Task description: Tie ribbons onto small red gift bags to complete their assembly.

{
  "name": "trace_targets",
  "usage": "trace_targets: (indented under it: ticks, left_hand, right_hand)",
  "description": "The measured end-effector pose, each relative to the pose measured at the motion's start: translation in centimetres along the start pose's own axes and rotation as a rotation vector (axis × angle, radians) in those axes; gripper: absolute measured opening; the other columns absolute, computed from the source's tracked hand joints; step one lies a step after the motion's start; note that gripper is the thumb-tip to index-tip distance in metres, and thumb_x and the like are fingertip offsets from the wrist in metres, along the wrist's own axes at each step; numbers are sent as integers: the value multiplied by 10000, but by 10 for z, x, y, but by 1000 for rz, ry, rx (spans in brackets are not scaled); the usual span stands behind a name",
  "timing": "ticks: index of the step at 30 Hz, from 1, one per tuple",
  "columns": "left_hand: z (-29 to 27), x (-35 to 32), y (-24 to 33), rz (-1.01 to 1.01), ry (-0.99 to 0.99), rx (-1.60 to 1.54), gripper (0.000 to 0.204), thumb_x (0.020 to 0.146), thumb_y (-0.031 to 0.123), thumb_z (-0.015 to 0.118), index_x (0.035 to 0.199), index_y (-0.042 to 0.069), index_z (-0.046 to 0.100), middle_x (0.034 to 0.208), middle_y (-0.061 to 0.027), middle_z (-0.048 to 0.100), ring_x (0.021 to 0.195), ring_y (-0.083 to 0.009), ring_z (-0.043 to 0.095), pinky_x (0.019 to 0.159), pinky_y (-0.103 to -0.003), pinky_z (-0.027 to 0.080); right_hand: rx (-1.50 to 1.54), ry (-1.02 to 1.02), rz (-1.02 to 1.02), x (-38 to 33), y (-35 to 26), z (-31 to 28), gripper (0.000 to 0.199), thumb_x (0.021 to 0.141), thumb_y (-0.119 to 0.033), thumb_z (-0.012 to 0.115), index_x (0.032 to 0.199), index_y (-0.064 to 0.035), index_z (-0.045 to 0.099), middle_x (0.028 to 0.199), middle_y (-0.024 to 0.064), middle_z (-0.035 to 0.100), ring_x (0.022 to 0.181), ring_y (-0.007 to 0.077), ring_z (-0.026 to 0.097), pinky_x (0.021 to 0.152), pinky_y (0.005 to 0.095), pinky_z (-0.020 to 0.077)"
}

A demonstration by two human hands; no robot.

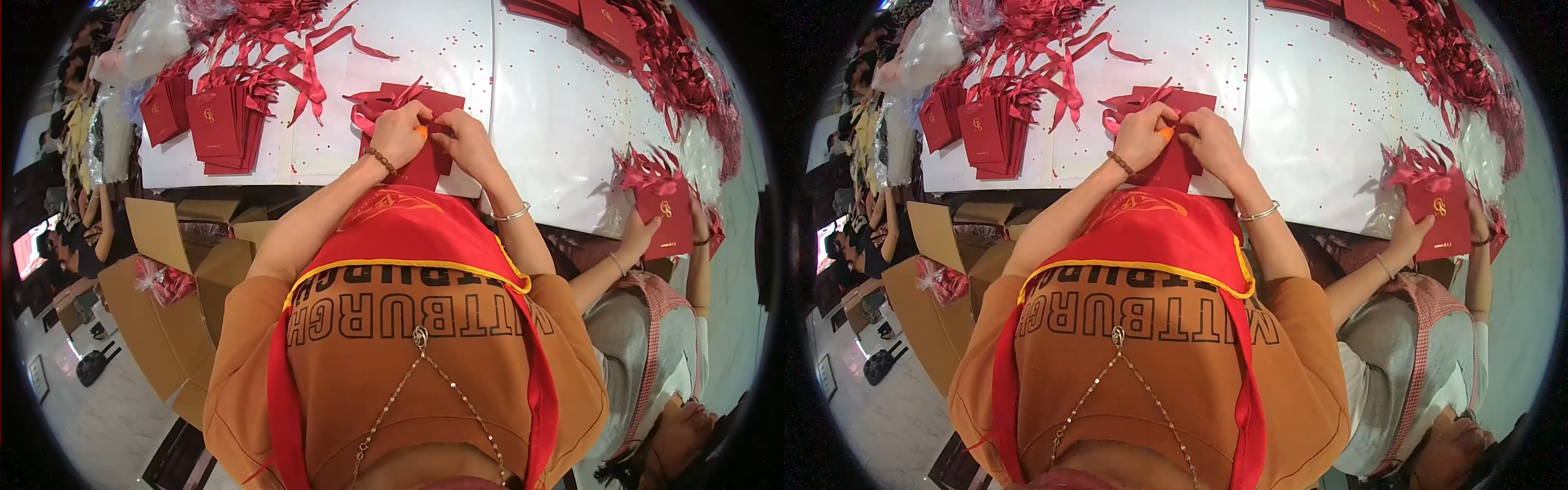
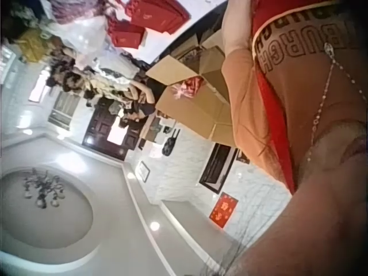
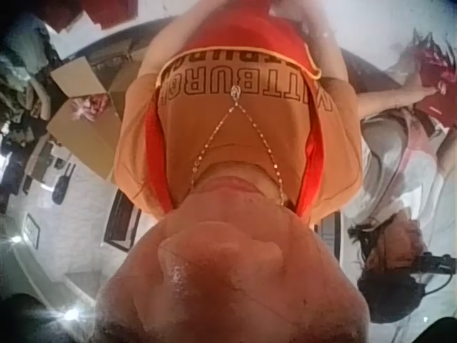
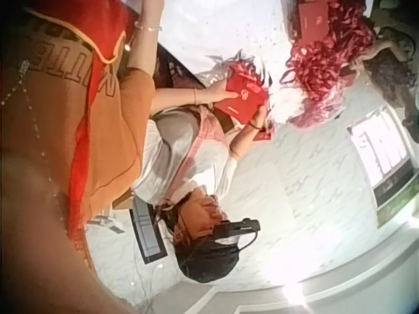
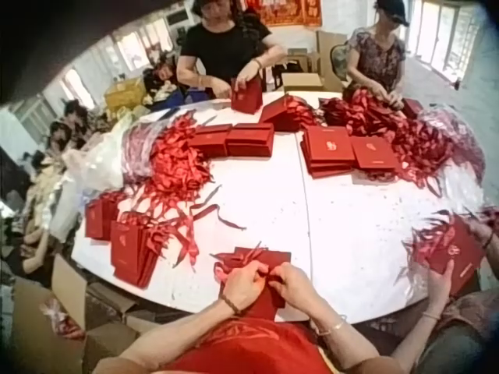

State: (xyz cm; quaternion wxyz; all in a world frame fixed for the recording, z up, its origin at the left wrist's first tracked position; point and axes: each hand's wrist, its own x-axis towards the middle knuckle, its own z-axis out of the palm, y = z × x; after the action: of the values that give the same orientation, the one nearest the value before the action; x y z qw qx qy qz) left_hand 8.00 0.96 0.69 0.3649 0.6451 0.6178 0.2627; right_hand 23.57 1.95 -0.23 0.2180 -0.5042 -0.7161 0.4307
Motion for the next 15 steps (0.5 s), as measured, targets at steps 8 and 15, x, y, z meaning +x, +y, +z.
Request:
trace_targets:
  ticks: [8,15]
  left_hand:
    - [-17,-6,1,-65,-127,-56,117,750,115,566,845,56,603,732,-136,632,649,-281,612,603,-371,478]
    - [-52,44,-5,88,-507,407,283,780,314,547,828,62,667,707,-131,628,676,-238,600,637,-349,448]
  right_hand:
    - [57,40,-49,-7,-4,4,179,744,-58,622,914,-7,599,835,142,549,775,313,543,684,372,438]
    - [-57,118,-257,-7,-15,17,150,763,-22,586,912,-12,593,837,142,531,749,337,546,647,394,453]
